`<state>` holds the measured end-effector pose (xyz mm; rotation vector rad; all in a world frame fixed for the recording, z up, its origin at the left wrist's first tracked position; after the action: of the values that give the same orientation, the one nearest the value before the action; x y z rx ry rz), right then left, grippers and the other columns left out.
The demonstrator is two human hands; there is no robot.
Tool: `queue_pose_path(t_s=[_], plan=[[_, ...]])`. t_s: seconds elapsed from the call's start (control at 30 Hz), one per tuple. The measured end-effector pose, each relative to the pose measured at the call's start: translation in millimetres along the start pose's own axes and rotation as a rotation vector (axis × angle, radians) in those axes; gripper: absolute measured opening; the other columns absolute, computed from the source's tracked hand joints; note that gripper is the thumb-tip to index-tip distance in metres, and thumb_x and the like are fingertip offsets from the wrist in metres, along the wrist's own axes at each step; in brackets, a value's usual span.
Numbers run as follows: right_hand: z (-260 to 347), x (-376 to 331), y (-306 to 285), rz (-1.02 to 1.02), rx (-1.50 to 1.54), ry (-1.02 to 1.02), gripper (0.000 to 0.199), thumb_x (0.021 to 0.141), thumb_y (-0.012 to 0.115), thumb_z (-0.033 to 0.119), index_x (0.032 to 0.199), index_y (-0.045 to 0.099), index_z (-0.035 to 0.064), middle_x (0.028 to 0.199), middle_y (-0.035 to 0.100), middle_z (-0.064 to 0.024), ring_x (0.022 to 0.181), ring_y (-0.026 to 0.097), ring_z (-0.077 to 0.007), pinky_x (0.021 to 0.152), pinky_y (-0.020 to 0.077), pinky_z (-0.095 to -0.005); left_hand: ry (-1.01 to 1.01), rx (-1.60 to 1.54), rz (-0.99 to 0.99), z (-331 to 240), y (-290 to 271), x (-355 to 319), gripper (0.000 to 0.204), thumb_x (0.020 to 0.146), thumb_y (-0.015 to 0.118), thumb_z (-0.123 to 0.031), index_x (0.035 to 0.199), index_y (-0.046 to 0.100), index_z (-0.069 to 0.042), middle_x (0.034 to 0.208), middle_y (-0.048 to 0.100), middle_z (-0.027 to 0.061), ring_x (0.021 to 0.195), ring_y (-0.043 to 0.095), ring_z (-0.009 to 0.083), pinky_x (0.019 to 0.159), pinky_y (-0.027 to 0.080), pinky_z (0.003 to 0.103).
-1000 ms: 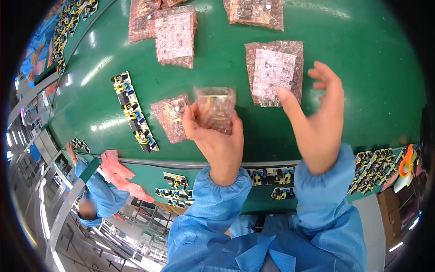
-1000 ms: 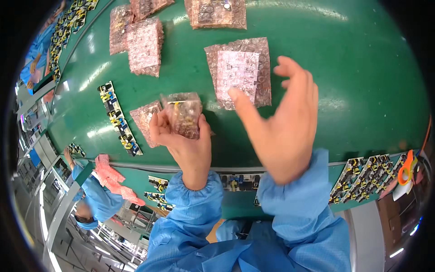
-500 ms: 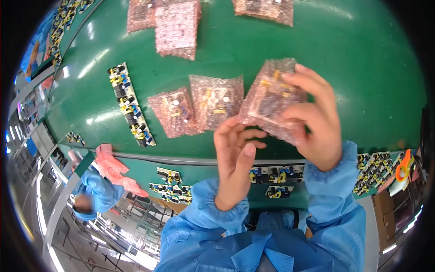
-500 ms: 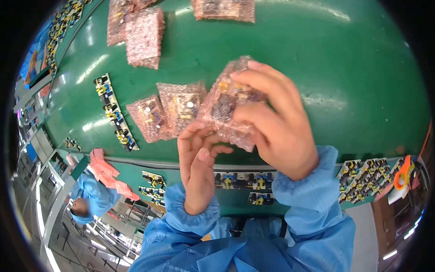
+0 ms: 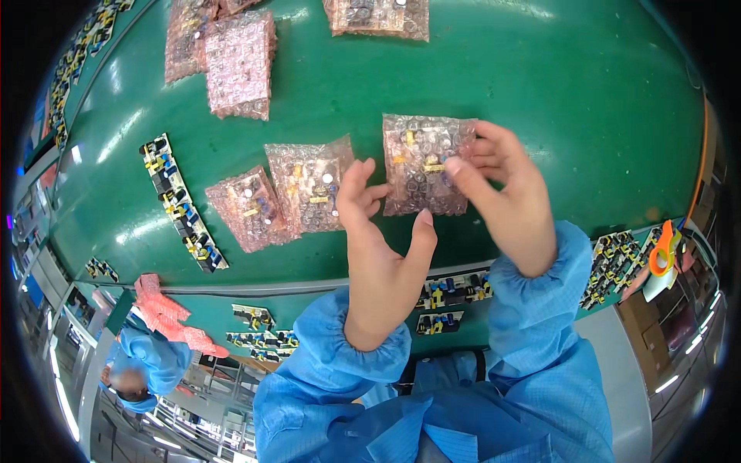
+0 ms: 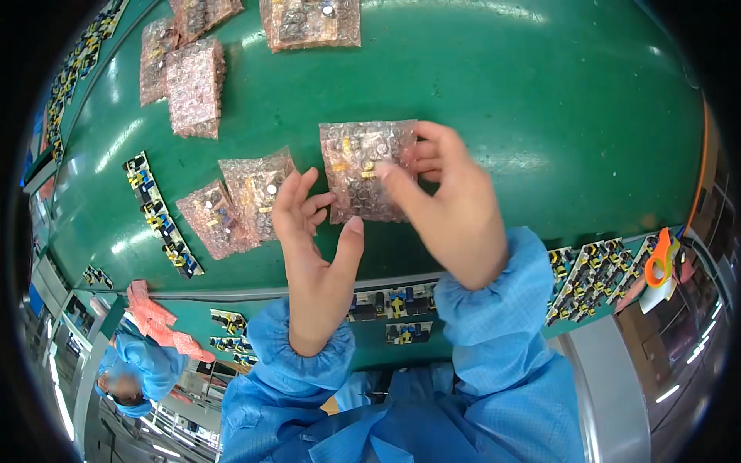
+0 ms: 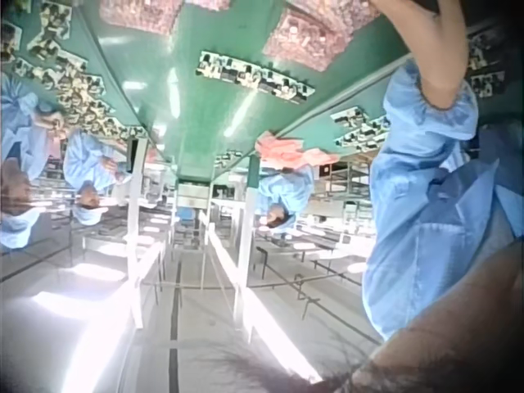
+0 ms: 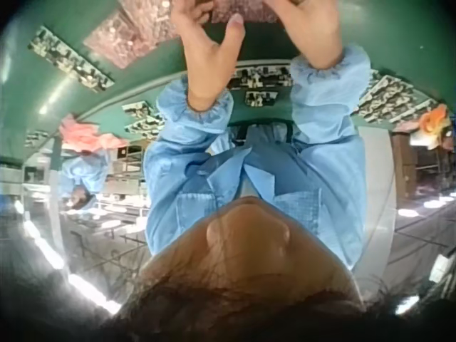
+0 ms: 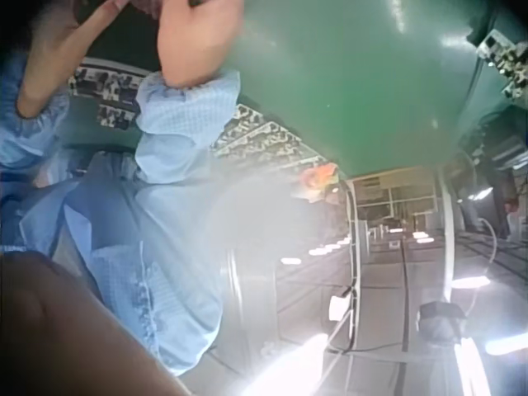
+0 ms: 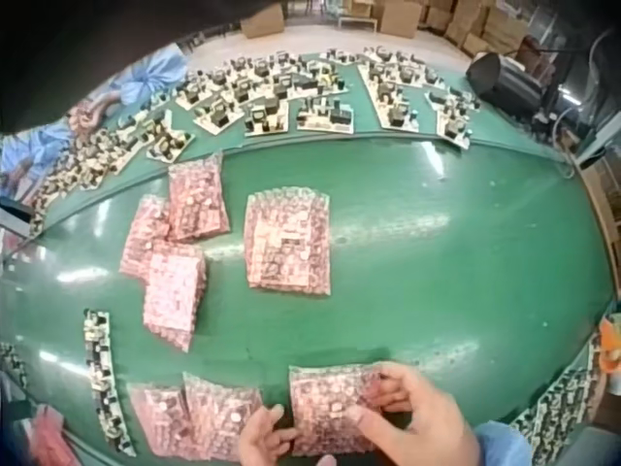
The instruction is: The worker is packaging individual electronic circuit boards into small plastic bags and then placing them into a large cardboard shipping box.
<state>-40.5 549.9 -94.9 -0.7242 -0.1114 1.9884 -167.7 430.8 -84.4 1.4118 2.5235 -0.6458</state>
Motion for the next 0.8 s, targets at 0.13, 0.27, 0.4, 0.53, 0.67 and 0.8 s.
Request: queue_pose_path(t_s=[0.13,0.27,0.4,0.53,0.67,0.8], plan=[[-10.2,-4.6,15.6,0.077,-0.015,-0.065,0.046,0.085,0.07,0.005,0.126,0.051,-0.0009,0.106,0.06,-0.0091,0.097,0.058,-0.0155,0.086,0.0489,-0.0297,-0.03,-0.071,0.005,11.0,5.0,5.8,0.072,0.084,0.066,-0.004,0.142,0.023,0.005,0.125,0.043,0.0153,0.105,0.048,0.0231,0.095,0.039,0.036],[-14.5,-7.4,19.2,0.232,0.109,0.022,0.045,0.081,0.07,-0.002,0.122,0.051,0.0009,0.11,0.056,-0.008,0.102,0.055,-0.0146,0.09,0.0461,-0.0294,-0.134,-0.37,0.065,24.1,14.8,9.8,0.043,0.09,0.057,0.0,0.129,0.042,0.003,0.112,0.046,0.0106,0.1,0.049,0.0168,0.088,0.043,0.03],[-1.7,-23.4,16.3,0.33,0.283,-0.151,0.041,0.078,0.068,-0.009,0.109,0.047,0.0062,0.12,0.051,-0.0092,0.109,0.052,-0.0156,0.094,0.0415,-0.0306,-0.085,-0.48,0.088,15.6,2.5,7.2,0.036,0.086,0.047,0.012,0.119,0.046,0.0,0.113,0.052,0.009,0.107,0.053,0.0159,0.095,0.043,0.03],[-8.9,-30.6,12.8,0.243,0.401,-0.058,0.049,0.079,0.07,-0.007,0.118,0.042,0.0065,0.118,0.055,-0.0094,0.109,0.053,-0.0145,0.092,0.0432,-0.029,-0.033,-0.447,0.154,12.1,1.4,2.2,0.04,0.089,0.048,0.01,0.128,0.043,0.002,0.128,0.051,0.0148,0.12,0.051,0.0222,0.103,0.039,0.033],[-6.8,-10.3,17.6,0.223,0.395,0.068,0.049,0.084,0.07,0.003,0.125,0.044,0.004,0.114,0.061,-0.0095,0.1,0.057,-0.015,0.083,0.0472,-0.0298,-0.008,-0.41,0.064,-14.2,-18.6,8.3,0.05,0.09,0.048,0.008,0.139,0.035,0.002,0.135,0.048,0.0178,0.125,0.05,0.0247,0.105,0.039,0.036],[50.3,26.0,-14.9,-0.06,-0.142,-0.273,0.043,0.088,0.07,0.017,0.123,0.051,0.0014,0.105,0.064,-0.0093,0.096,0.059,-0.0164,0.083,0.0472,-0.0299,0.078,-0.234,-0.049,-27.6,-40.2,15.6,0.044,0.091,0.05,0.005,0.134,0.04,0.003,0.132,0.05,0.0167,0.122,0.052,0.0245,0.102,0.042,0.035]])
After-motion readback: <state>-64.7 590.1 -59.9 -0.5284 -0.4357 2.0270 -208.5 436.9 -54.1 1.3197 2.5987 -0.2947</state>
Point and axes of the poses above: each hand's wrist, its own x-axis towards the middle knuckle, its own y-axis out of the palm, z = x × y, the point moved 8 cm from there along x, towards the middle knuckle
